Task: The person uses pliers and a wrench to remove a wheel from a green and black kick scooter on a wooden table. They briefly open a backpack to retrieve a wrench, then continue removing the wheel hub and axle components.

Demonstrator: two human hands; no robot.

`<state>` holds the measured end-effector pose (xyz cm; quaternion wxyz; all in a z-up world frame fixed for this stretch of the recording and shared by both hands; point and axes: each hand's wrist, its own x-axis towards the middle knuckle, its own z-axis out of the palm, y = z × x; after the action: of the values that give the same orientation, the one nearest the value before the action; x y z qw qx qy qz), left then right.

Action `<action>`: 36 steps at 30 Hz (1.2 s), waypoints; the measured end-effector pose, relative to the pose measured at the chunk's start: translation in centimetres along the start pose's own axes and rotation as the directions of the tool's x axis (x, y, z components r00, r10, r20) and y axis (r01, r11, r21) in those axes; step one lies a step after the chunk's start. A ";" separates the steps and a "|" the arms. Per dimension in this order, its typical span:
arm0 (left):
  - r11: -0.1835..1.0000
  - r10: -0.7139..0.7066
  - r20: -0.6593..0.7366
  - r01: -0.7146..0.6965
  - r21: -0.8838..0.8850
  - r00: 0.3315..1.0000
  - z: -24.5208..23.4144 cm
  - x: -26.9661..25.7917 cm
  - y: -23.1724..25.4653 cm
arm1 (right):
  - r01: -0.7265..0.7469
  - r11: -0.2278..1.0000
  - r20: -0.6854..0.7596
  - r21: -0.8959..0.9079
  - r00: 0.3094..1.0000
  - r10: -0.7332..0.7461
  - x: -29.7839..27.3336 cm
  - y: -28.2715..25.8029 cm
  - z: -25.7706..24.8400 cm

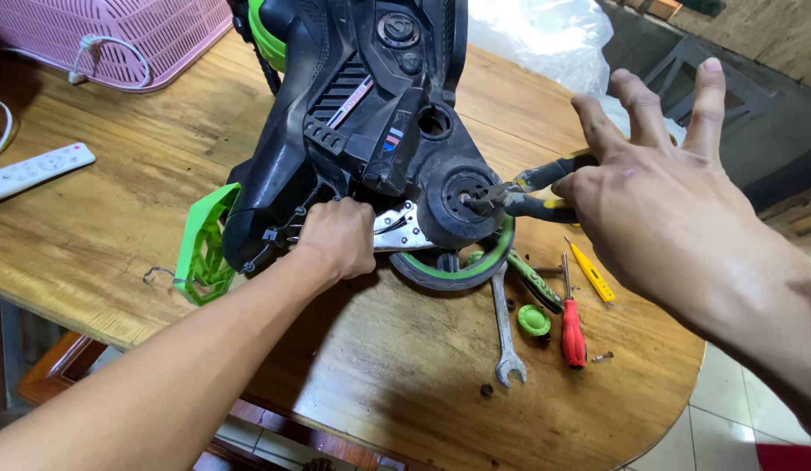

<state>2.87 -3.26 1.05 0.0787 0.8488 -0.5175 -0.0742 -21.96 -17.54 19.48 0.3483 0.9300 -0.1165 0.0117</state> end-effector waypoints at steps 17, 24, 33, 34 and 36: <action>0.998 -0.036 0.039 0.038 -0.046 0.999 -0.1 -0.3 -1.1 | -0.092 0.984 -0.069 0.150 0.992 0.103 -0.6 0.7 -1.4; 0.917 -0.230 0.192 0.278 -0.287 0.954 1.6 -5.5 2.1 | -0.260 0.953 0.051 0.154 0.966 0.255 -0.9 0.8 0.0; 0.806 -0.329 0.096 0.332 -0.490 0.939 0.8 -8.3 5.3 | -0.833 0.436 0.734 0.342 0.526 0.430 -0.4 1.2 2.1; 0.809 -0.329 0.094 0.331 -0.486 0.940 0.8 -8.5 5.3 | -0.862 0.366 0.771 0.349 0.487 0.410 -0.6 0.7 2.3; 0.818 -0.321 0.109 0.333 -0.470 0.941 0.9 -8.7 4.8 | -0.841 0.266 0.738 0.470 0.540 0.404 -1.2 -0.2 3.1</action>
<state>-5.41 2.32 1.52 0.2668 0.8774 -0.3303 -0.2236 -23.28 -19.16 16.88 -0.1835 0.8135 -0.5513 -0.0250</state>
